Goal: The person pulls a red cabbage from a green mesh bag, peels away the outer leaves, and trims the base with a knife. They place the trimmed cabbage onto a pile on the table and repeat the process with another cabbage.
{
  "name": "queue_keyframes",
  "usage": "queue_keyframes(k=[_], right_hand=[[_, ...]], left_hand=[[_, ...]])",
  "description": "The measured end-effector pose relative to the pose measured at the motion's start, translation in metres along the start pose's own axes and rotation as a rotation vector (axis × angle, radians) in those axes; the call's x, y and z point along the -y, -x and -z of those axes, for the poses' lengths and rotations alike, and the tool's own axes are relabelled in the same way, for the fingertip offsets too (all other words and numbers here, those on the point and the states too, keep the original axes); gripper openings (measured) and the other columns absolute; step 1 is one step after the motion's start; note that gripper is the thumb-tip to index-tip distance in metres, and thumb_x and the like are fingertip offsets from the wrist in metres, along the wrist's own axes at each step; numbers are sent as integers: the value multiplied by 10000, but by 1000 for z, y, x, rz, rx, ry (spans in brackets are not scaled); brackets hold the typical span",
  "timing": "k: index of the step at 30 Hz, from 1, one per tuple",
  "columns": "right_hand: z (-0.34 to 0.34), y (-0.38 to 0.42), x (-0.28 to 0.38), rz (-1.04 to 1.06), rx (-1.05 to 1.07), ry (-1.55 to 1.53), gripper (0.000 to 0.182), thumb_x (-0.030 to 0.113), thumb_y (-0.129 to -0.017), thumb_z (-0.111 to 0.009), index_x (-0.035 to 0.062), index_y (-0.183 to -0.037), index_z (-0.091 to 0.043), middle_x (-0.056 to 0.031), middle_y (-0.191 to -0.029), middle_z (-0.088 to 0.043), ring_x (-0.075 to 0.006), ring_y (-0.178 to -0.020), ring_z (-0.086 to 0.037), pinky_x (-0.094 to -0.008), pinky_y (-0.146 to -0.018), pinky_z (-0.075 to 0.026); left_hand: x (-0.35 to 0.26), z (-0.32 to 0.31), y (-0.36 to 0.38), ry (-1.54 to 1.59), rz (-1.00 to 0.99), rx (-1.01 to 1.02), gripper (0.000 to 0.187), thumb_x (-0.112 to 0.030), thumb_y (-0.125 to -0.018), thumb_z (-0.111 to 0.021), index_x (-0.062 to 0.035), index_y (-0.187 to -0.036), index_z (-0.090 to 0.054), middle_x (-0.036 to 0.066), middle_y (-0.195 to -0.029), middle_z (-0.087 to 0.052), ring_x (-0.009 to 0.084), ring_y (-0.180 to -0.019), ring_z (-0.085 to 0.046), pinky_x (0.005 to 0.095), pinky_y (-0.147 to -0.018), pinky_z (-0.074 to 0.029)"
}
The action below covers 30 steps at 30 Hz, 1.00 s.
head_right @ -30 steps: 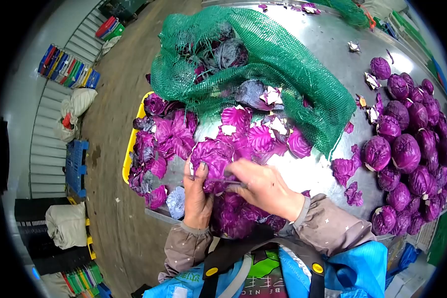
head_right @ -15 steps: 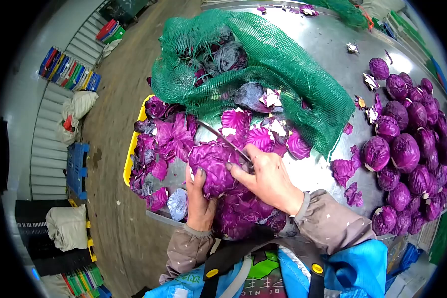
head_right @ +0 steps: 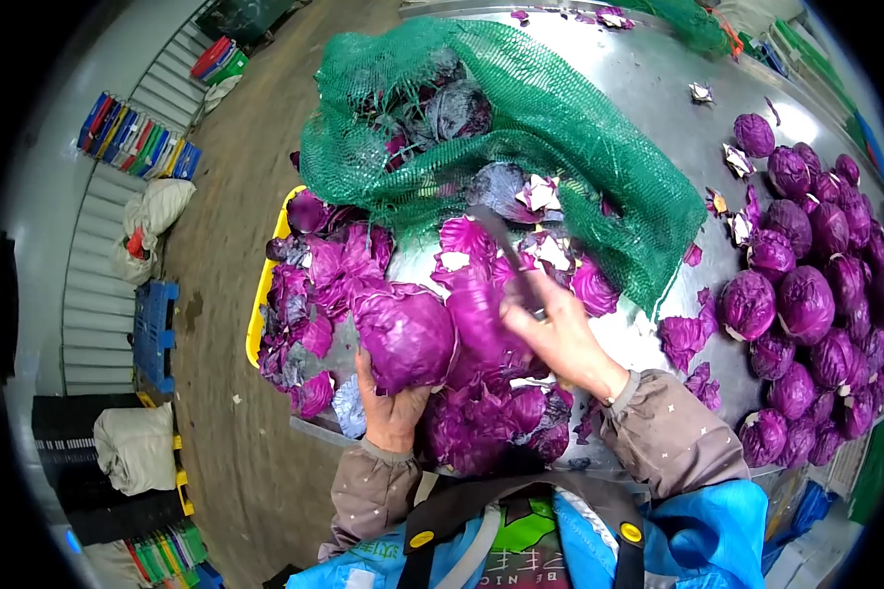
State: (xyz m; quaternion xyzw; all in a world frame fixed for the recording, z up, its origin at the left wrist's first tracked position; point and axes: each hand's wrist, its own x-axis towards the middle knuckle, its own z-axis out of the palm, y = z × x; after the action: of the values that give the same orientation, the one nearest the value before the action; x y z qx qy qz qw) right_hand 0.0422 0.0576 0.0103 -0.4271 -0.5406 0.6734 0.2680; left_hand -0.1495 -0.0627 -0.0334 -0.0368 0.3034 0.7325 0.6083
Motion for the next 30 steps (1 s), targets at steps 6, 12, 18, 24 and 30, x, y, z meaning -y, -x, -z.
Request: queue_keyframes(k=[6, 12, 18, 24, 30], right_hand=[[-25, 8, 11, 289, 232, 59, 670, 87, -752, -739, 27, -1331, -409, 14, -967, -561, -22, -667, -483, -174, -565, -411], [-14, 7, 2, 362, 174, 157, 553, -39, -764, -575, 49, -1300, -478, -13, -1091, -584, -8, -690, -489, -157, -554, -376], [-11, 11, 10, 143, 217, -109, 496, -78, -800, -486, 30, -1284, -482, -19, -1116, -580, -19, -634, -504, -184, -558, -430], [-3, 3, 4, 67, 234, 153, 393, 149, -891, -589, -17, -1232, -483, -93, -1060, -593, -156, -856, -591, -310, -753, -487], [10, 17, -41, 390, 71, 653, 343, 150, -923, -503, 54, -1252, -494, -186, -1129, -526, -375, -974, -575, -398, -828, -470]], left_hand=[[-7, -14, -3, -533, -40, 301, 823, -395, -821, -678, -119, -1441, -211, 140, -1408, -350, 303, -1259, -417, 505, -1042, -359], [-14, 1, -1, -367, 379, 334, 945, -664, -801, -489, -77, -1455, -142, 160, -1459, -279, 334, -1344, -296, 548, -1057, -319], [-7, -25, 1, -337, 27, 166, 804, -513, -875, -545, -100, -1451, -165, 160, -1453, -263, 312, -1336, -311, 508, -1076, -317], [2, -8, -17, -1007, -250, 263, 948, -100, -564, -835, -74, -1374, -342, 136, -1337, -356, 273, -1273, -364, 390, -1069, -318], [38, -3, -20, -1667, -568, 225, 798, -190, -597, -826, -60, -1280, -434, 141, -1251, -443, 290, -1192, -419, 392, -1022, -327]])
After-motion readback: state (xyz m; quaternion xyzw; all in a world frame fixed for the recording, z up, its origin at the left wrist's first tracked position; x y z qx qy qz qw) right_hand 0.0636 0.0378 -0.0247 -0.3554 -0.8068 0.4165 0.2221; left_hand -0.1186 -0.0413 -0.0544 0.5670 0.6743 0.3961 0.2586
